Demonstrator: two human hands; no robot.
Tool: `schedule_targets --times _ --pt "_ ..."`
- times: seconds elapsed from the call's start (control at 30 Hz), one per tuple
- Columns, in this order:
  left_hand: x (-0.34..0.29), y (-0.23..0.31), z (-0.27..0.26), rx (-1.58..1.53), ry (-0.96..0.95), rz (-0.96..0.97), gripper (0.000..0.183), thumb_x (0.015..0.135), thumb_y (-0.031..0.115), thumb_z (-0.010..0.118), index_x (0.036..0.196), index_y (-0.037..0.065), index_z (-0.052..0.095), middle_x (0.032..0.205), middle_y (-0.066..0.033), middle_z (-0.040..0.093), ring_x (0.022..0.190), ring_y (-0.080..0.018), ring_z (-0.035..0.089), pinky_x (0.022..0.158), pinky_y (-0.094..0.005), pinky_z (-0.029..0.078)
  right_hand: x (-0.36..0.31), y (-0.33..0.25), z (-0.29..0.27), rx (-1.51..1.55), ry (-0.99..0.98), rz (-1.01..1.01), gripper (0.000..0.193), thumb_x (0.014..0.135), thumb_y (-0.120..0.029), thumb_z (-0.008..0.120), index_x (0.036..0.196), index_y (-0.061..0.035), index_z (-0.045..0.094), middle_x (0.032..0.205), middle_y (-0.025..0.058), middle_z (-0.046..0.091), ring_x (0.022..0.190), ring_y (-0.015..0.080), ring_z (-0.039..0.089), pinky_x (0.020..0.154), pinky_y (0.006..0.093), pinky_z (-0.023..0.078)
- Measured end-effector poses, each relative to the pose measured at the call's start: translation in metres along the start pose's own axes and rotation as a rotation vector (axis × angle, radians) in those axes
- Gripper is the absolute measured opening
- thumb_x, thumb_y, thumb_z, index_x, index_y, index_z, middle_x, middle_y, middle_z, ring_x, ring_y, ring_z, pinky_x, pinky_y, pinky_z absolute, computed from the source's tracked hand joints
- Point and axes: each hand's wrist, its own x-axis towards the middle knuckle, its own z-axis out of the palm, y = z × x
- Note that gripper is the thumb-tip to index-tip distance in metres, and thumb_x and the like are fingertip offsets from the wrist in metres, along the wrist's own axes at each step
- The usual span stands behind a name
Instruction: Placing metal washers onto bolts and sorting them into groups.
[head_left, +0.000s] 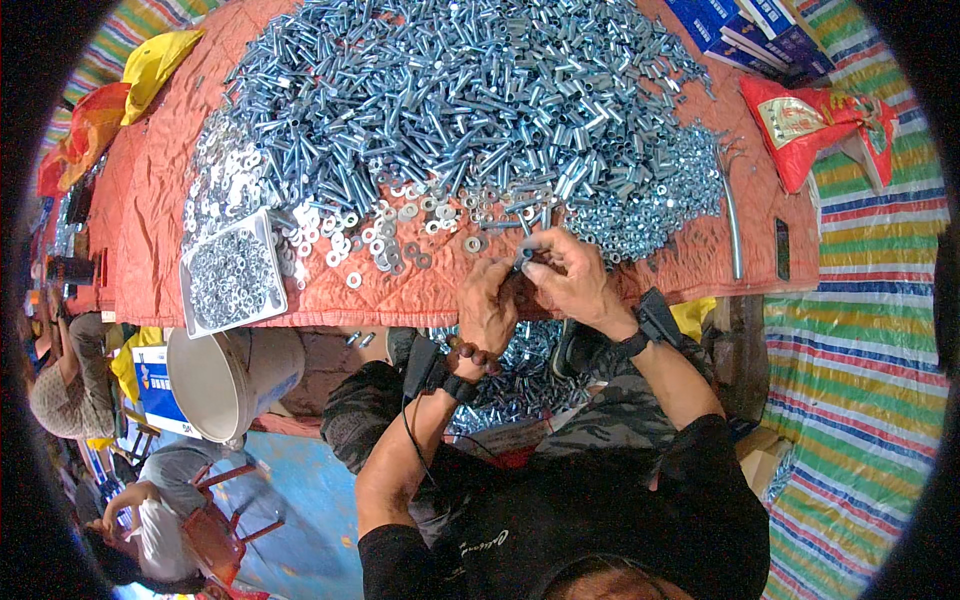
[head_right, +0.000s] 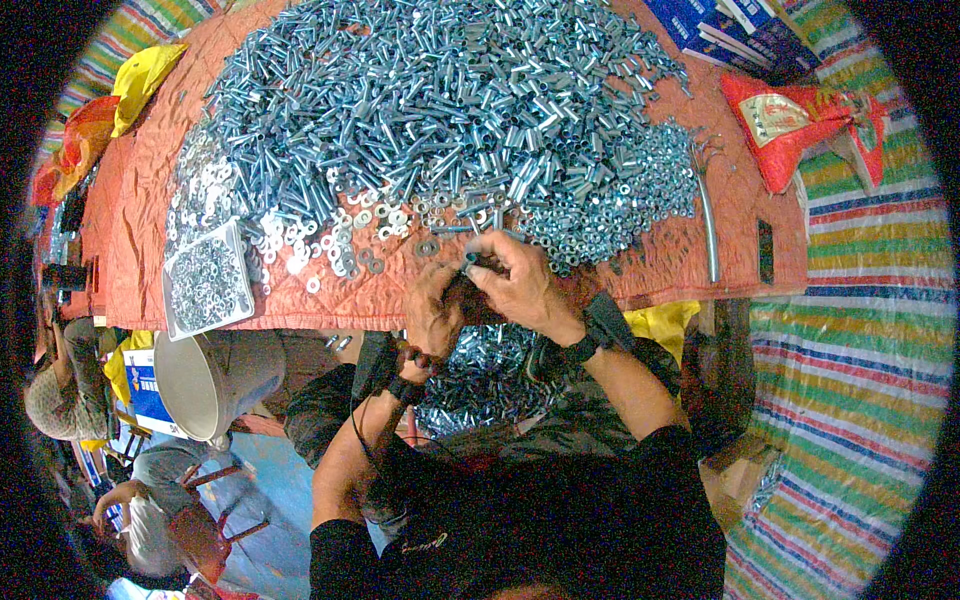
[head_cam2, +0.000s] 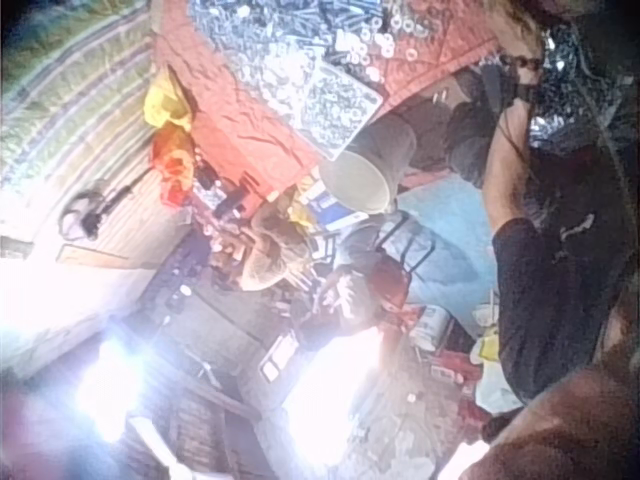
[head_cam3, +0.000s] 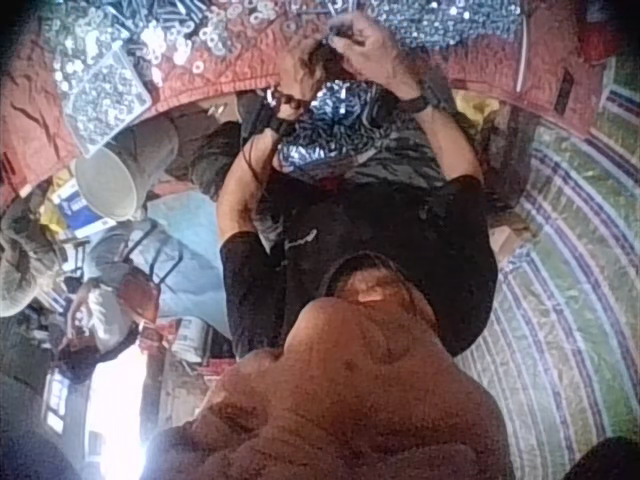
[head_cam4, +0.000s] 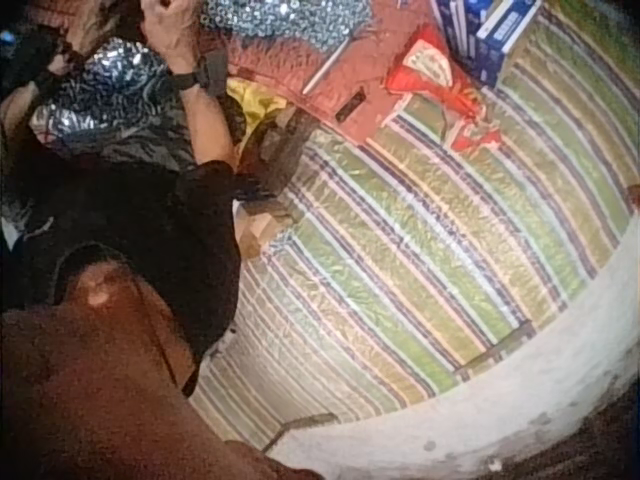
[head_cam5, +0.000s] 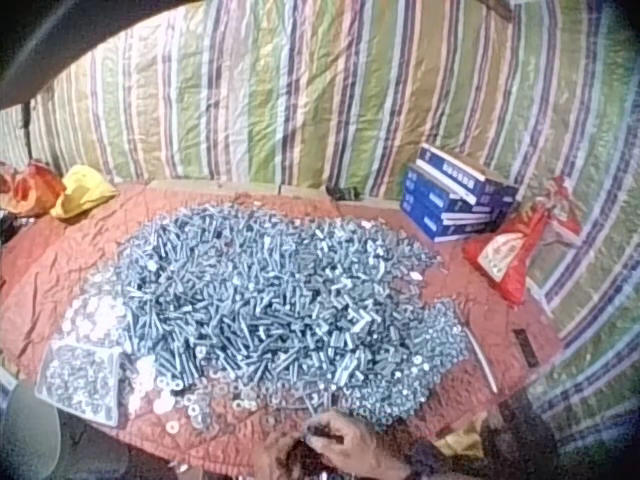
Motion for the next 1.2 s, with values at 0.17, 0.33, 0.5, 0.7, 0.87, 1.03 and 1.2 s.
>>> schedule_targets --times 0.17,0.33,0.5,0.7,0.87,1.03,1.2 --pt "-0.004 0.014 -0.004 -0.187 -0.01 -0.18 0.039 0.087 0.004 0.057 0.126 -0.001 0.056 0.116 -0.0215 0.063 0.106 -0.0331 0.062 0.092 -0.0392 0.048 -0.001 -0.005 0.004 -0.152 0.047 -0.125 0.03 0.083 -0.011 0.066 0.11 -0.0034 0.058 0.102 0.0158 0.067 0.092 0.034 0.066 0.081 0.0394 0.052" --pt "-0.003 0.021 -0.009 -0.208 0.056 -0.09 0.035 0.094 0.009 0.057 0.127 0.0 0.056 0.112 -0.0195 0.064 0.102 -0.0298 0.064 0.088 -0.0363 0.049 -0.007 -0.006 0.012 -0.174 0.087 -0.184 0.046 0.08 -0.005 0.066 0.123 -0.0027 0.051 0.104 0.0163 0.067 0.1 0.0319 0.065 0.088 0.0403 0.051" --pt "0.003 0.022 -0.007 -0.102 0.105 0.036 0.021 0.088 0.004 0.064 0.109 0.001 0.065 0.094 -0.015 0.066 0.083 -0.0295 0.067 0.072 -0.0341 0.052 -0.013 0.012 0.017 -0.274 0.112 -0.371 0.054 0.077 -0.004 0.067 0.129 -0.0046 0.051 0.107 0.0179 0.065 0.098 0.032 0.065 0.087 0.0417 0.051" --pt "0.003 0.02 -0.008 -0.053 0.138 0.091 0.021 0.084 0.002 0.068 0.105 0.002 0.066 0.088 -0.0133 0.064 0.074 -0.0265 0.065 0.064 -0.0329 0.05 -0.016 0.01 0.017 -0.25 0.105 -0.252 0.056 0.078 -0.003 0.067 0.131 -0.0032 0.05 0.109 0.0186 0.066 0.1 0.0314 0.066 0.088 0.0404 0.051" --pt "0.004 0.017 -0.009 -0.035 0.123 0.074 0.02 0.083 0.002 0.068 0.103 0.002 0.066 0.088 -0.0138 0.064 0.074 -0.0291 0.065 0.063 -0.0343 0.05 -0.013 0.008 0.017 -0.167 0.062 -0.223 0.056 0.079 -0.003 0.066 0.132 -0.0026 0.049 0.112 0.0189 0.066 0.1 0.0306 0.066 0.088 0.0392 0.052" --pt "0.0 0.009 -0.006 0.041 0.102 0.119 0.018 0.083 0.001 0.065 0.102 0.003 0.064 0.088 -0.0159 0.063 0.076 -0.0354 0.064 0.064 -0.0387 0.05 -0.002 0.005 0.007 -0.222 -0.02 -0.157 0.048 0.082 0.001 0.062 0.128 -0.0023 0.052 0.105 0.0198 0.067 0.094 0.0304 0.068 0.08 0.0384 0.054" --pt "0.0 0.012 -0.008 0.031 0.046 0.07 0.015 0.081 0.0 0.063 0.096 0.001 0.06 0.086 -0.0184 0.061 0.077 -0.04 0.061 0.065 -0.0427 0.049 0.021 0.021 -0.005 -0.368 0.259 -0.145 0.016 0.083 -0.009 0.064 0.096 -0.0005 0.067 0.084 0.0169 0.062 0.076 0.0345 0.063 0.065 0.0406 0.05"
